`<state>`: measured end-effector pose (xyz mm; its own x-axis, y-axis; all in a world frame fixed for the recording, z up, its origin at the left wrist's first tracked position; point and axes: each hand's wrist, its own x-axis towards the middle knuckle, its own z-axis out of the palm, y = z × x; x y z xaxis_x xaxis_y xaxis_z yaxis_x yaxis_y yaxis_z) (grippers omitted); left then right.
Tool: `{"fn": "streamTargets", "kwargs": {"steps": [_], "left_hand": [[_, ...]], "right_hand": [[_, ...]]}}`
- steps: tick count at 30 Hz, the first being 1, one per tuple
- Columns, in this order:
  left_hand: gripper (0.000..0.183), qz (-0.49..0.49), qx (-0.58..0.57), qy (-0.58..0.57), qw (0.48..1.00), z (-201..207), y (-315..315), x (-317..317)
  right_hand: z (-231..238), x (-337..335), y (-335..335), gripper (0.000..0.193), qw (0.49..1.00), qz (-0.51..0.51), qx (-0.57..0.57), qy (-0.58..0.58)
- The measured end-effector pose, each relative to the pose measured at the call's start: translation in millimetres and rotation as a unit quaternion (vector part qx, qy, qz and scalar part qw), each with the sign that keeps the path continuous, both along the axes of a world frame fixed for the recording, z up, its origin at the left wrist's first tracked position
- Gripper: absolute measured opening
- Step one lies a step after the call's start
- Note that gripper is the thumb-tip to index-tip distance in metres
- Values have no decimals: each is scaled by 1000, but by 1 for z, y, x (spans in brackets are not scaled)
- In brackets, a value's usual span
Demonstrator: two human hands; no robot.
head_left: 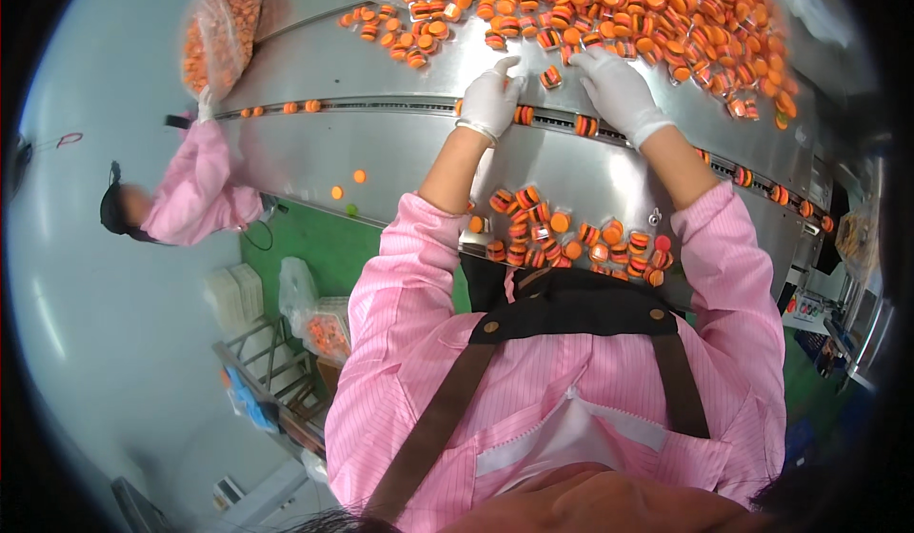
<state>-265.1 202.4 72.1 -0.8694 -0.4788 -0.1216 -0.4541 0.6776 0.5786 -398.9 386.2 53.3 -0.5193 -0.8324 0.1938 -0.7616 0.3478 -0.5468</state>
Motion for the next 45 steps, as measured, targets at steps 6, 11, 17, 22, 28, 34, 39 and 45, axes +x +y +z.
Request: {"fn": "streamTargets", "kwargs": {"steps": [6, 11, 17, 22, 28, 34, 39, 45], "left_hand": [[41, -140, -26, -73, 987, -3, 13, -24], [43, -153, -44, -94, 983, -8, 25, -41], [38, -155, -11, -91, 984, 4, 23, -35], [37, -97, -133, 12, 986, 3, -14, 9], [36, -116, -224, -9, 968, -20, -44, 67], [40, -192, -131, -40, 972, -14, -53, 64], [54, 5, -124, 7, 992, 2, -58, 16], [60, 107, -62, -32, 992, -18, -63, -53]], "right_hand": [[1, -22, -30, 36, 991, 58, 110, 42], [7, -26, -38, 47, 974, 111, 197, 26], [24, -31, -44, 44, 958, 132, 256, -3], [24, -33, -41, 30, 958, 118, 262, -21], [6, -14, -25, 26, 977, 123, 62, -164], [-1, 19, -11, 20, 968, 139, 83, -193], [8, 18, 3, 22, 959, 101, 169, -204], [13, 11, 7, 26, 987, 51, 140, -68]]}}
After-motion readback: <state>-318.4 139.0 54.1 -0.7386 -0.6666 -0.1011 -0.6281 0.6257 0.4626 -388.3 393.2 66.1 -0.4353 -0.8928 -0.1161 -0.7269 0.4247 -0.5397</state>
